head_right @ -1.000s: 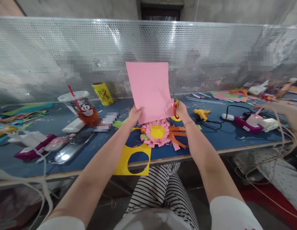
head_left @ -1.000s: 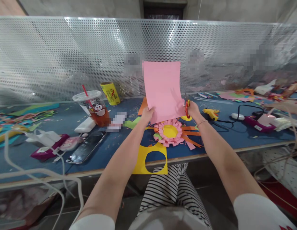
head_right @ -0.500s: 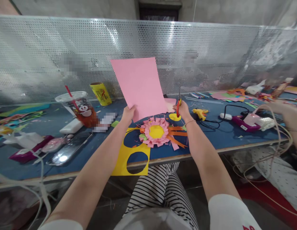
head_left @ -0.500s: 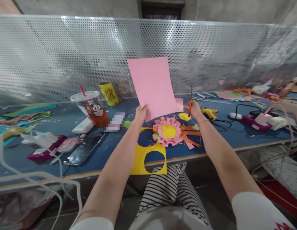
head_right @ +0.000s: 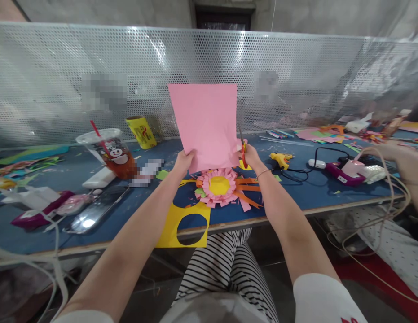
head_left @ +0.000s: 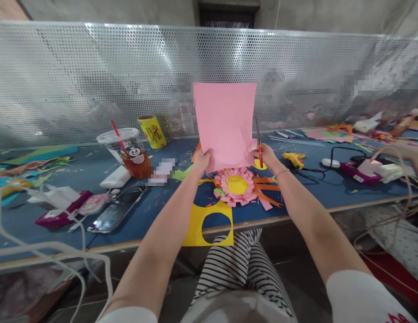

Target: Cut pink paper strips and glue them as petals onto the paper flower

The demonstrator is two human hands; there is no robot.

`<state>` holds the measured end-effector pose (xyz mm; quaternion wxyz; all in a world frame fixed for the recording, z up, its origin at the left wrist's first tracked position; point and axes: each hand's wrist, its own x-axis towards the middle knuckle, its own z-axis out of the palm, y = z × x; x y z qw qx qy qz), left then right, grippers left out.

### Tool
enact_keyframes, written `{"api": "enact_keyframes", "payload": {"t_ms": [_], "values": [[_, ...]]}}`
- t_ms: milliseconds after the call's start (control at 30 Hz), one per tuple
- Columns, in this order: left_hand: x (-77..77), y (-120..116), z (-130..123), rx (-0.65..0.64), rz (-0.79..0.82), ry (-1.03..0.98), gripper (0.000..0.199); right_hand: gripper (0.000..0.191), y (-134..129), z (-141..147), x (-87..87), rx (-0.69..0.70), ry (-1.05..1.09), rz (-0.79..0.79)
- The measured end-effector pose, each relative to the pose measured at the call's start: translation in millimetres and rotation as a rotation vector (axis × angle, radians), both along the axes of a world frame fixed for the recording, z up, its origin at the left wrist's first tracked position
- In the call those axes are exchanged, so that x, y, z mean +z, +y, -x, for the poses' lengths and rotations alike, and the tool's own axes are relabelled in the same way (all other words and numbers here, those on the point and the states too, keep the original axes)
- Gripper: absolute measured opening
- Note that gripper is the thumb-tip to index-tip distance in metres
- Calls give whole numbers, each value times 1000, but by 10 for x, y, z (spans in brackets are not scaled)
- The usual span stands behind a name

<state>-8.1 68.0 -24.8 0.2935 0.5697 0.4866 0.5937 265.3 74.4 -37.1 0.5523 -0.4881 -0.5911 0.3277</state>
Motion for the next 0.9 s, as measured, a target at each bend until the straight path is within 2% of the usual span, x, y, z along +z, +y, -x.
{"api": "enact_keyframes", "payload": {"t_ms": [100, 300, 467, 633, 833, 900], "values": [[22, -6, 17, 50, 6, 14, 26, 31, -25, 32, 18, 34, 40, 9], [29, -6, 36, 65, 26, 15, 27, 32, -162, 79, 110, 159, 123, 31], [16, 25, 50, 59, 43, -17, 30, 30, -212, 52, 127, 168, 55, 120], [56, -10, 48, 104, 29, -11, 29, 35, -228, 80, 121, 235, 131, 191], [75, -11, 59, 122, 23, -14, 29, 37, -196, 85, 115, 257, 220, 169], [62, 28, 85, 143, -3, -61, 31, 37, -162, 54, 108, 214, 252, 173]]}}
